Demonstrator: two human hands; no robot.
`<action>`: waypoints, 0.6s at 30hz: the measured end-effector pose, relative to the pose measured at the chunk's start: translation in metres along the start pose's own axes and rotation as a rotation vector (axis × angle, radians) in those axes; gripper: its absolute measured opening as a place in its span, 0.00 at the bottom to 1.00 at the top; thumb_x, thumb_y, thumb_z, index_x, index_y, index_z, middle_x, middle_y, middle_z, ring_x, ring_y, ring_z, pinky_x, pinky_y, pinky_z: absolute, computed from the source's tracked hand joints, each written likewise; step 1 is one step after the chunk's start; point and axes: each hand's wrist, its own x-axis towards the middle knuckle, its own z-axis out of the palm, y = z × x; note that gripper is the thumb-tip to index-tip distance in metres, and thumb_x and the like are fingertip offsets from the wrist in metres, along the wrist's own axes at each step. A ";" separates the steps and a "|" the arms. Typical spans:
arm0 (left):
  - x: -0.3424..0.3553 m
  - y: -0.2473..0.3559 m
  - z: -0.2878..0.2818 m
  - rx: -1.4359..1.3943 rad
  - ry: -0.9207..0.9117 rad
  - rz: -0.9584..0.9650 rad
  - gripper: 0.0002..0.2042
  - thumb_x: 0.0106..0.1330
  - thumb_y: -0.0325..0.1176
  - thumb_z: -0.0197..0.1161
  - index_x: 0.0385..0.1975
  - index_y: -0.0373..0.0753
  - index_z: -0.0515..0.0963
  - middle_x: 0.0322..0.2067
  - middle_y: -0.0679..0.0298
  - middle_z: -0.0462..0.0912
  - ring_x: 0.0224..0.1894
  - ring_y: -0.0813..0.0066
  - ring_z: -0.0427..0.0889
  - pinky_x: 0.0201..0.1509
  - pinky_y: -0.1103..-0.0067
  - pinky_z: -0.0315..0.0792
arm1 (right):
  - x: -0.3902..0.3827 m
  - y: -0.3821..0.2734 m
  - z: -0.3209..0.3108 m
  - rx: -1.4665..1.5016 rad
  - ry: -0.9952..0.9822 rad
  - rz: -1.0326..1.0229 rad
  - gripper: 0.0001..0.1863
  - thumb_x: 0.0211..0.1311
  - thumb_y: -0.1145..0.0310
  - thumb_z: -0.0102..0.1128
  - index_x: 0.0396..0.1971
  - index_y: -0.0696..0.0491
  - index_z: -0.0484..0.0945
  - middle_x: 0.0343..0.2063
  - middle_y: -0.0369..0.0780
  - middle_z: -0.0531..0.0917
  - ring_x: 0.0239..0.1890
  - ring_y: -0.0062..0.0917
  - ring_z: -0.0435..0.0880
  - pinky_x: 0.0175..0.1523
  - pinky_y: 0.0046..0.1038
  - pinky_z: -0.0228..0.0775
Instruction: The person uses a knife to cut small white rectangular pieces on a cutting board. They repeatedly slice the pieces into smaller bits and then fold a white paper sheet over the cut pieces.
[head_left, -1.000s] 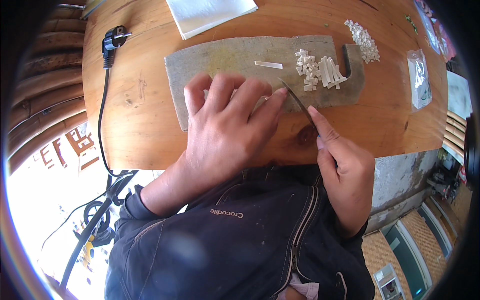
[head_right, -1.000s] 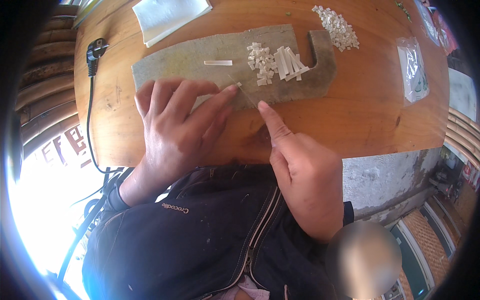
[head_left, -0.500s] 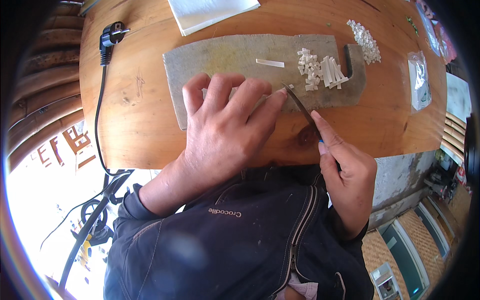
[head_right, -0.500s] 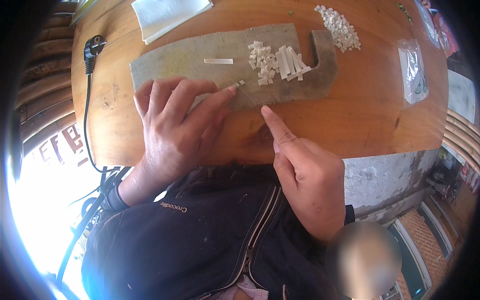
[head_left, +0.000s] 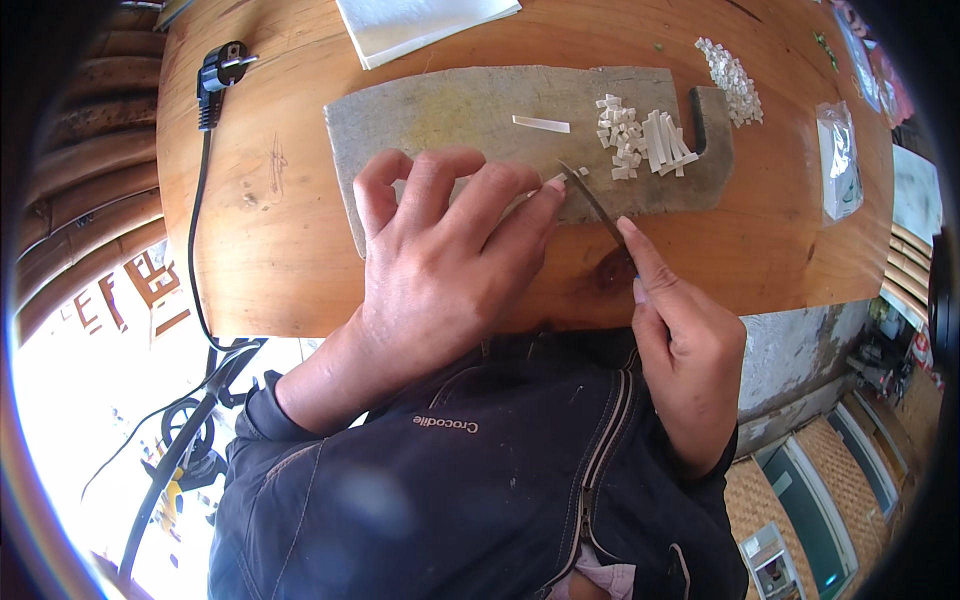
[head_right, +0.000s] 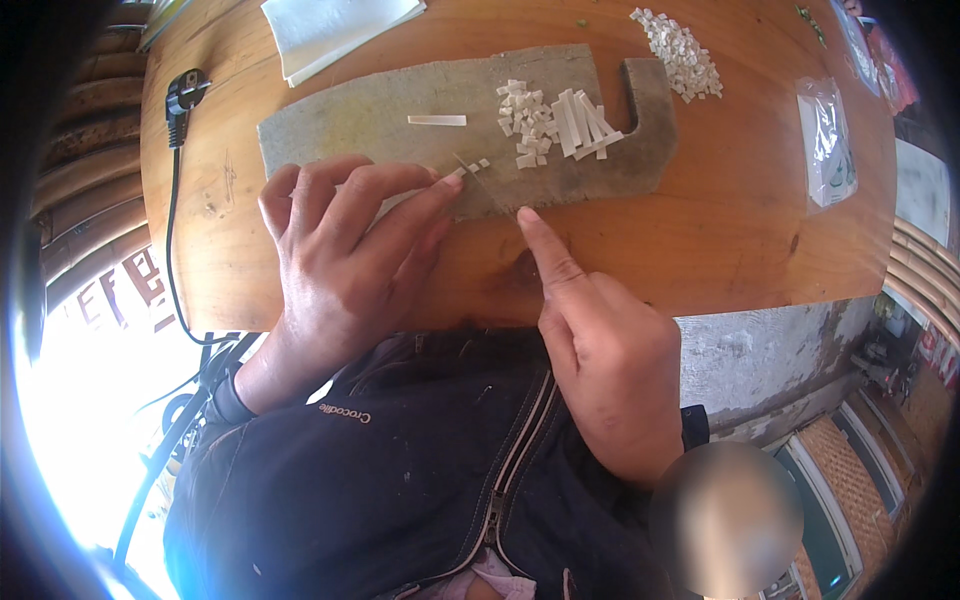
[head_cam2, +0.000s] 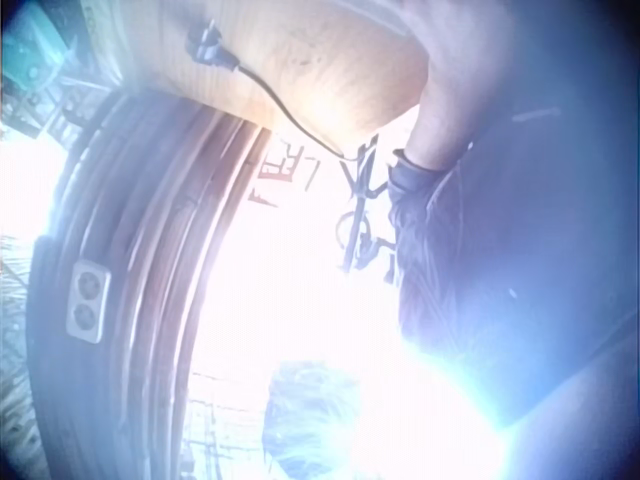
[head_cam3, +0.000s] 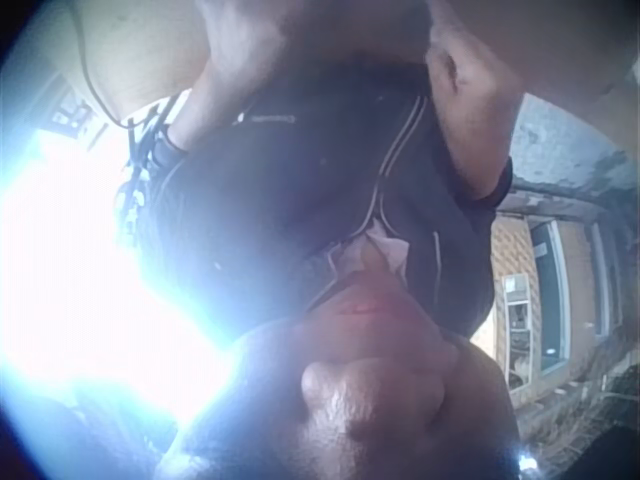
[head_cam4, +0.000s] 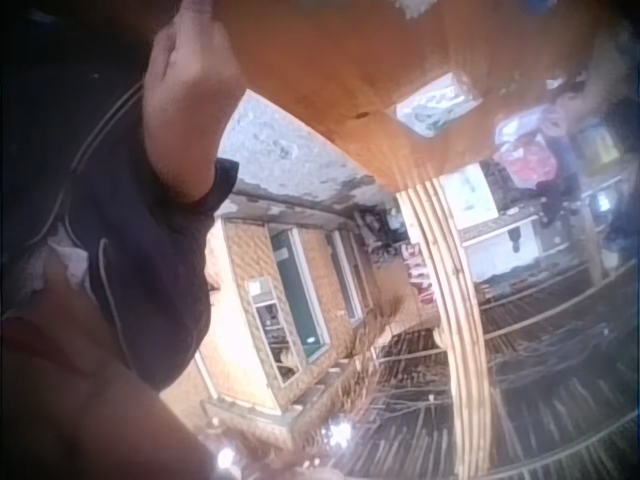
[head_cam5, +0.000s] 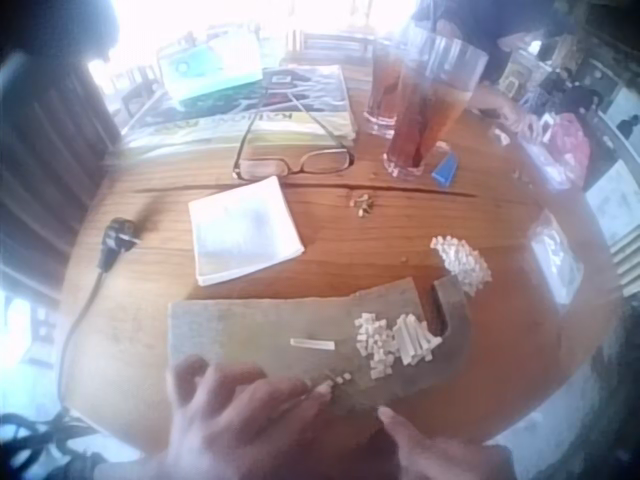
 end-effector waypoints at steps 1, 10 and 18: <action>0.000 0.000 0.000 -0.003 0.001 -0.002 0.18 0.54 0.30 0.76 0.47 0.50 0.88 0.45 0.75 0.83 0.48 0.71 0.78 0.59 0.66 0.61 | 0.000 0.001 0.000 0.023 0.007 0.014 0.30 0.62 0.86 0.60 0.64 0.49 0.81 0.20 0.42 0.70 0.21 0.21 0.66 0.31 0.25 0.66; 0.001 -0.002 0.001 -0.034 0.015 -0.011 0.17 0.54 0.30 0.76 0.45 0.50 0.88 0.45 0.75 0.83 0.47 0.70 0.78 0.60 0.66 0.61 | 0.000 0.000 -0.003 0.097 -0.036 0.018 0.29 0.62 0.85 0.61 0.64 0.50 0.81 0.21 0.43 0.70 0.21 0.22 0.66 0.31 0.25 0.66; 0.002 -0.004 0.000 -0.059 0.025 -0.006 0.15 0.54 0.30 0.76 0.44 0.49 0.88 0.44 0.75 0.84 0.47 0.71 0.78 0.59 0.66 0.62 | 0.002 0.000 -0.002 0.046 -0.046 0.003 0.29 0.62 0.85 0.61 0.64 0.50 0.81 0.21 0.44 0.71 0.21 0.23 0.67 0.31 0.25 0.66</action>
